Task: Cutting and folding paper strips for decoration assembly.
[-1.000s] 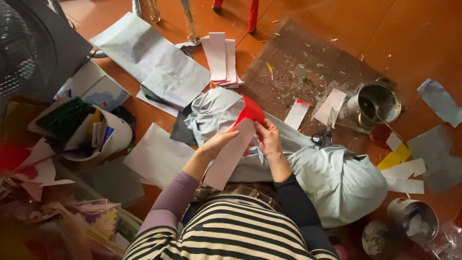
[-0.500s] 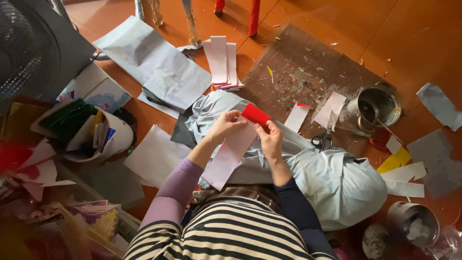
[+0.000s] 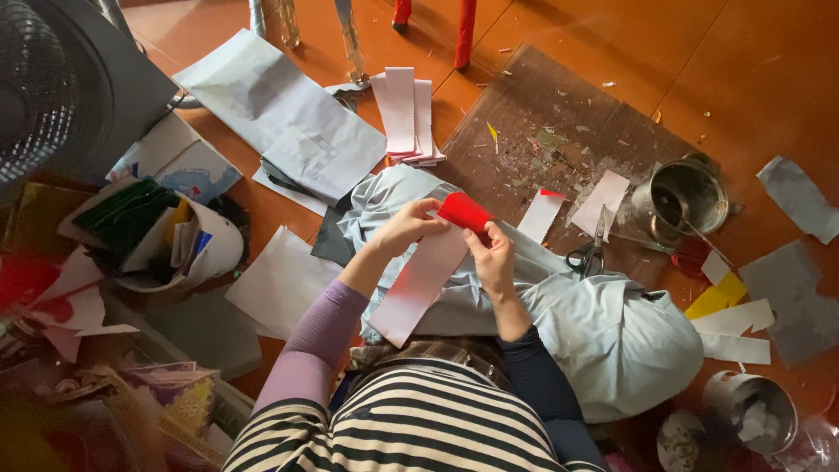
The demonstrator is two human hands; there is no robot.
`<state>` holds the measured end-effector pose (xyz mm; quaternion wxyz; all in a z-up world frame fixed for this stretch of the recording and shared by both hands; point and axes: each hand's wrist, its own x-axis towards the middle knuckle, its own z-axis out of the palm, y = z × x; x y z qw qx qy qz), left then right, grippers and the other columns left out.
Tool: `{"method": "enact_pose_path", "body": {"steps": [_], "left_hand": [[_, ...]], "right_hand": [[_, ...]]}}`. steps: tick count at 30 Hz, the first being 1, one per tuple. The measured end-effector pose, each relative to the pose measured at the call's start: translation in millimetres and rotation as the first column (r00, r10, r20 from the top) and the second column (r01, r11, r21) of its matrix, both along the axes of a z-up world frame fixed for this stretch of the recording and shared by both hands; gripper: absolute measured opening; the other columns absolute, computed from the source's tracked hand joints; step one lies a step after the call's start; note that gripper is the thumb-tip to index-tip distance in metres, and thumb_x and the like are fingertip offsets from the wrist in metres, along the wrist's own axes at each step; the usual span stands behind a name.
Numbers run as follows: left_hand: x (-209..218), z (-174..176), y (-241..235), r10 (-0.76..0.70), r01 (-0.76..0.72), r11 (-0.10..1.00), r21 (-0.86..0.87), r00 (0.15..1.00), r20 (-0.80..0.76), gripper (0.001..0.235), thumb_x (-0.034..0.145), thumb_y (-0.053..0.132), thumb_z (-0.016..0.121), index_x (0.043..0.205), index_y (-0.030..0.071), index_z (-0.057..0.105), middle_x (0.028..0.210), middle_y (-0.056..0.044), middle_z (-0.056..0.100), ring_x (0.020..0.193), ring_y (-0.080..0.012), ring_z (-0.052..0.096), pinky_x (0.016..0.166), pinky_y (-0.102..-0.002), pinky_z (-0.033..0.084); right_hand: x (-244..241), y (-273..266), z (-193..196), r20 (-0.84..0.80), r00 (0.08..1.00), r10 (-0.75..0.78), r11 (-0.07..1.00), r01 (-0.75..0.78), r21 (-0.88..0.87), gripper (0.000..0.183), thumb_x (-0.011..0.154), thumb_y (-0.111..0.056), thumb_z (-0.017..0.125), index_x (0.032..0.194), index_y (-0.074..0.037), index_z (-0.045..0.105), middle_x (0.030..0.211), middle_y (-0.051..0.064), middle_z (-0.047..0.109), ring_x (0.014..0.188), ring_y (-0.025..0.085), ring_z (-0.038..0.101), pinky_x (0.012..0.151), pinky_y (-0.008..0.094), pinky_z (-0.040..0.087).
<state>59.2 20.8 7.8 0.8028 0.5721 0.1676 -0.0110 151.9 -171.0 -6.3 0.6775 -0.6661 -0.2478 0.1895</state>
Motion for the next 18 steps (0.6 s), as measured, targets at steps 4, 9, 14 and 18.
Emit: {"method": "enact_pose_path", "body": {"steps": [4, 9, 14, 18], "left_hand": [[3, -9, 0, -0.034, 0.037, 0.995, 0.089, 0.999, -0.036, 0.034, 0.092, 0.013, 0.072, 0.124, 0.005, 0.068, 0.093, -0.002, 0.072, 0.078, -0.0063, 0.065, 0.067, -0.022, 0.05], [4, -2, -5, -0.07, 0.066, 0.997, 0.035, 0.991, 0.111, 0.033, 0.093, 0.006, 0.069, 0.125, 0.0, 0.069, 0.1, 0.0, 0.073, 0.084, -0.0036, 0.065, 0.074, -0.02, 0.053], [1, 4, -6, -0.154, 0.143, 0.985, 0.092, 0.981, 0.122, 0.029, 0.092, 0.004, 0.067, 0.12, 0.002, 0.073, 0.096, 0.003, 0.073, 0.081, -0.0021, 0.064, 0.071, -0.021, 0.052], [0, -1, -8, -0.275, 0.218, 0.882, 0.419, 0.958, 0.079, 0.023, 0.09, 0.003, 0.07, 0.112, 0.002, 0.078, 0.085, 0.005, 0.07, 0.078, -0.0032, 0.06, 0.07, -0.024, 0.053]], "right_hand": [[-2, 0, 1, 0.058, 0.998, -0.006, 1.0, 0.007, -0.016, 0.011, 0.097, -0.016, 0.072, 0.097, -0.005, 0.071, 0.079, -0.01, 0.06, 0.072, 0.001, 0.05, 0.065, 0.021, 0.043], [2, 0, -1, -0.143, 0.988, 0.063, 0.997, -0.055, 0.062, 0.014, 0.095, -0.013, 0.071, 0.106, -0.005, 0.072, 0.089, -0.006, 0.067, 0.08, 0.005, 0.058, 0.072, 0.023, 0.048], [21, -6, 2, -0.52, 0.795, 0.312, 0.924, -0.128, 0.36, 0.036, 0.092, -0.009, 0.069, 0.127, -0.006, 0.065, 0.118, 0.005, 0.071, 0.106, 0.018, 0.067, 0.094, 0.034, 0.052], [23, -13, 56, -0.535, 0.721, 0.44, 0.817, -0.075, 0.571, 0.048, 0.093, -0.008, 0.067, 0.14, -0.007, 0.058, 0.136, 0.013, 0.065, 0.127, 0.029, 0.062, 0.112, 0.048, 0.047]]}}
